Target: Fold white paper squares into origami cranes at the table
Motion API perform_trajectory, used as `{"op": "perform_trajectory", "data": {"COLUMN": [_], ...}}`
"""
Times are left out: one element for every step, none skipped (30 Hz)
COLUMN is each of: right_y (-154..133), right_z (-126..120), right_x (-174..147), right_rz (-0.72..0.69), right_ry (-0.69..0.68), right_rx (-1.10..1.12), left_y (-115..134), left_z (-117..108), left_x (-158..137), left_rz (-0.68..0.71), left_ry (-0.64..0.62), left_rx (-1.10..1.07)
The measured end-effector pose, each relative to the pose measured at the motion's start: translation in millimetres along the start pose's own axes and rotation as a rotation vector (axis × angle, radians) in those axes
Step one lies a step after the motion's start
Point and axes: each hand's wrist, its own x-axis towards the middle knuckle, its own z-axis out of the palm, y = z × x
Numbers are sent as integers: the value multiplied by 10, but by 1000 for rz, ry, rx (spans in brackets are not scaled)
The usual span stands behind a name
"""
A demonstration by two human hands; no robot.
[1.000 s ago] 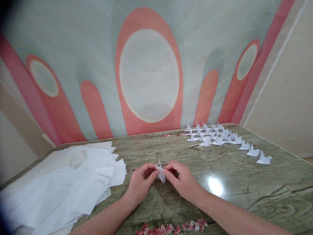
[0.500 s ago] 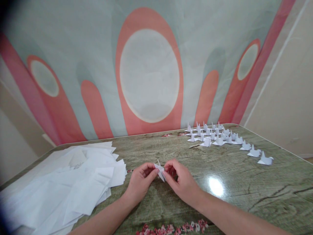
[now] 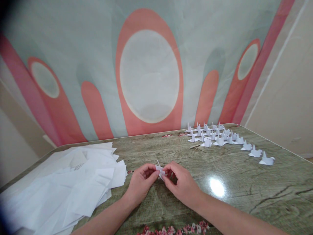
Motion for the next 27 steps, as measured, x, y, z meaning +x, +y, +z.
{"op": "perform_trajectory", "data": {"right_y": [1, 2, 4, 7, 11, 14, 18, 22, 25, 27, 29, 28, 25, 20, 12, 2, -8, -18, -26, -32, -34, -34, -31, -27, -23, -19, -15], "right_z": [5, 10, 14, 18, 21, 24, 27, 30, 34, 38, 42, 46, 50, 52, 52, 50, 47, 41, 35, 28, 21, 14, 7, 1, -5, -11, -17], "right_x": [-2, -4, -7, -9, -11, -14, -16, -18, -20, -21, -21, -20, -19, -17, -15, -13, -10, -8, -7, -5, -4, -2, 0, 4, 8, 14, 21], "right_rz": [-11, -19, -24, -26, -26, -25, -25, -23, -21, -18, -14, -7, 2, 10, 19, 27, 34, 38, 40, 42, 46, 52, 61, 69, 73, 70, 58], "right_ry": [3, 6, 4, 0, -2, -3, -5, -7, -5, -2, 1, 5, 9, 13, 15, 14, 14, 14, 13, 12, 11, 12, 16, 23, 30, 28, 19], "right_rx": [-9, -17, -23, -29, -35, -42, -49, -57, -67, -77, -87, -95, -100, -99, -92, -80, -66, -51, -38, -29, -21, -12, 1, 18, 36, 52, 62], "left_y": [0, 1, 2, 3, 5, 8, 11, 15, 20, 26, 33, 38, 42, 43, 41, 36, 29, 21, 13, 5, -1, -5, -8, -10, -11, -12, -12], "left_z": [-1, -1, -1, -1, 0, 1, 1, 2, 3, 4, 4, 5, 5, 5, 5, 6, 6, 6, 6, 6, 6, 7, 6, 6, 5, 3, 1], "left_x": [2, 4, 5, 6, 6, 6, 6, 5, 4, 3, 1, 0, -2, -5, -8, -12, -15, -19, -22, -24, -25, -26, -26, -26, -25, -25, -25], "left_rz": [-3, -6, -7, -8, -7, -6, -5, -4, -3, -3, -2, 1, 6, 15, 24, 36, 49, 61, 72, 81, 88, 91, 93, 93, 93, 94, 93], "left_ry": [4, 7, 9, 8, 8, 9, 9, 9, 8, 5, 2, -3, -7, -11, -15, -20, -23, -26, -25, -22, -18, -14, -14, -16, -19, -25, -33], "left_rx": [3, 5, 6, 7, 10, 14, 21, 29, 40, 52, 67, 84, 104, 122, 139, 153, 164, 176, 191, 207, 224, 240, 251, 255, 255, 251, 246]}}
